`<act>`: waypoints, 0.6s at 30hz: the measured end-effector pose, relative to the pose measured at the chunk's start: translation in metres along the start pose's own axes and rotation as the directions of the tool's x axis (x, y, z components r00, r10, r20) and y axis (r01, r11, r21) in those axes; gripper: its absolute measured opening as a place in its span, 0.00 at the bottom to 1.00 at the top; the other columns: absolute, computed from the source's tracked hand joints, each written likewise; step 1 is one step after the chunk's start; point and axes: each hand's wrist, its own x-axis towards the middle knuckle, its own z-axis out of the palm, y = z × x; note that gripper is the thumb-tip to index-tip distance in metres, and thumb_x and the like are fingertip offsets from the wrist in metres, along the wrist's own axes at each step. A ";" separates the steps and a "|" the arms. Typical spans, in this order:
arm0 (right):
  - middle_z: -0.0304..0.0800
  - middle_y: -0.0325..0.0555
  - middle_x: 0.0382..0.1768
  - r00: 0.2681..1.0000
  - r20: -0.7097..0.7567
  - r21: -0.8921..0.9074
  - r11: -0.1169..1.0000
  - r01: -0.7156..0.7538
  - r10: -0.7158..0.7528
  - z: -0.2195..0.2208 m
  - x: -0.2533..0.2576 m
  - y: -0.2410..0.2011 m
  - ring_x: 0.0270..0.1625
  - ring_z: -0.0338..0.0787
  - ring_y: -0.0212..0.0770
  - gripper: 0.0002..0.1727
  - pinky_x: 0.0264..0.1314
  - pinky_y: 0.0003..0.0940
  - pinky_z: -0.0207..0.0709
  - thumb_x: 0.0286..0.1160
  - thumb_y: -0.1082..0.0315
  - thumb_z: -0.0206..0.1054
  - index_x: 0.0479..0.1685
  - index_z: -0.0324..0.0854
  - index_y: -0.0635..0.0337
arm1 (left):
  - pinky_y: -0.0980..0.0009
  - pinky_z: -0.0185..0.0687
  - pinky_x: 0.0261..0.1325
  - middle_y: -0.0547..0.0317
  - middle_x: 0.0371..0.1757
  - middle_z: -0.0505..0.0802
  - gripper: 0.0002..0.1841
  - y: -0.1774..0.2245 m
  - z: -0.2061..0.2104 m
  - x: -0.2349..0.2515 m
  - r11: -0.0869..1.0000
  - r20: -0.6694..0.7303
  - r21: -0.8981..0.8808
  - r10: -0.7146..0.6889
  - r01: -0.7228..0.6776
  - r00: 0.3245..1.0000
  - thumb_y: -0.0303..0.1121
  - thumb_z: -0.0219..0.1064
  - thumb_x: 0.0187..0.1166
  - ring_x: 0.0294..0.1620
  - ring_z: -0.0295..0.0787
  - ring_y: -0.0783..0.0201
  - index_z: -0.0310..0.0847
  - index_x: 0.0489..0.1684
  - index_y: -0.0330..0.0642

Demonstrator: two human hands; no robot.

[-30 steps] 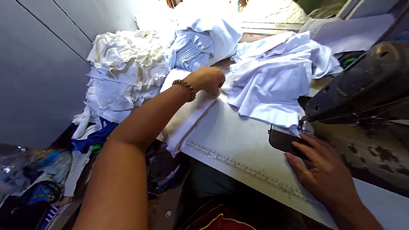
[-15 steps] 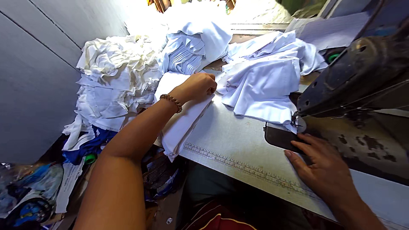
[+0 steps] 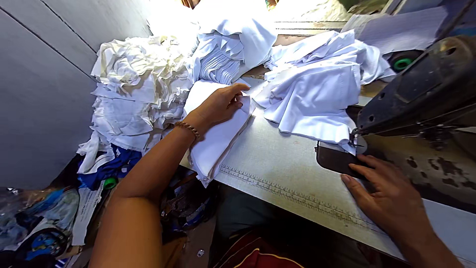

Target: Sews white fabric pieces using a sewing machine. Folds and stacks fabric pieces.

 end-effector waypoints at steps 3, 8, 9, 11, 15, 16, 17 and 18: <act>0.86 0.69 0.66 1.000 0.001 -0.009 1.000 -0.003 0.003 0.000 0.001 0.000 0.73 0.82 0.70 0.31 0.78 0.64 0.68 0.82 0.45 0.56 0.51 0.91 0.68 | 0.53 0.83 0.59 0.39 0.49 0.91 0.13 -0.004 -0.003 0.023 0.998 0.205 0.027 -0.061 0.057 0.977 0.22 0.65 0.79 0.50 0.90 0.47 0.88 0.58 0.30; 0.86 0.69 0.67 0.999 0.011 -0.017 0.999 -0.030 0.030 -0.001 0.000 -0.001 0.74 0.82 0.69 0.31 0.79 0.63 0.68 0.82 0.45 0.57 0.51 0.91 0.67 | 0.50 0.84 0.39 0.47 0.38 0.92 0.09 0.026 -0.018 0.086 0.892 0.604 0.343 -0.449 0.294 0.659 0.30 0.69 0.78 0.36 0.90 0.51 0.88 0.50 0.39; 0.86 0.68 0.67 0.999 0.011 -0.016 0.999 -0.035 0.036 -0.001 -0.001 -0.001 0.74 0.81 0.69 0.31 0.79 0.63 0.68 0.82 0.45 0.57 0.51 0.91 0.67 | 0.50 0.84 0.35 0.49 0.33 0.91 0.07 0.028 -0.016 0.094 0.861 0.617 0.400 -0.506 0.314 0.603 0.35 0.71 0.78 0.32 0.89 0.52 0.89 0.44 0.41; 0.86 0.67 0.67 0.999 0.000 -0.023 0.999 -0.035 0.035 -0.001 -0.001 -0.001 0.74 0.82 0.68 0.31 0.79 0.62 0.69 0.82 0.44 0.56 0.51 0.91 0.66 | 0.51 0.81 0.32 0.52 0.27 0.89 0.09 0.031 -0.013 0.103 0.826 0.630 0.478 -0.560 0.299 0.538 0.40 0.72 0.77 0.27 0.86 0.54 0.88 0.36 0.43; 0.87 0.66 0.66 0.999 -0.018 -0.021 0.999 -0.039 0.038 0.000 -0.001 -0.002 0.74 0.83 0.67 0.32 0.79 0.62 0.69 0.82 0.44 0.55 0.51 0.92 0.65 | 0.51 0.81 0.35 0.50 0.32 0.89 0.09 0.030 -0.020 0.093 0.884 0.649 0.417 -0.452 0.210 0.613 0.36 0.69 0.80 0.31 0.87 0.53 0.87 0.40 0.40; 0.87 0.66 0.66 0.999 -0.013 -0.016 0.999 -0.037 0.037 -0.001 -0.001 -0.002 0.74 0.83 0.67 0.32 0.79 0.63 0.69 0.82 0.44 0.55 0.51 0.92 0.65 | 0.51 0.82 0.39 0.48 0.36 0.90 0.08 0.026 -0.022 0.083 0.921 0.630 0.348 -0.367 0.174 0.684 0.33 0.69 0.78 0.36 0.88 0.52 0.87 0.42 0.37; 0.87 0.67 0.66 1.000 -0.007 -0.012 0.999 -0.031 0.031 -0.001 -0.001 0.000 0.73 0.83 0.68 0.32 0.78 0.64 0.69 0.82 0.44 0.55 0.51 0.91 0.66 | 0.49 0.82 0.48 0.44 0.43 0.90 0.08 0.021 -0.025 0.071 0.955 0.589 0.262 -0.273 0.140 0.761 0.30 0.69 0.76 0.45 0.89 0.49 0.87 0.44 0.34; 0.86 0.68 0.67 1.000 -0.009 -0.005 1.000 -0.026 0.026 -0.001 -0.001 0.001 0.74 0.82 0.69 0.32 0.78 0.65 0.69 0.82 0.44 0.56 0.51 0.91 0.66 | 0.47 0.80 0.55 0.39 0.48 0.89 0.09 0.015 -0.027 0.056 0.979 0.520 0.165 -0.186 0.116 0.834 0.27 0.69 0.74 0.51 0.88 0.45 0.86 0.45 0.29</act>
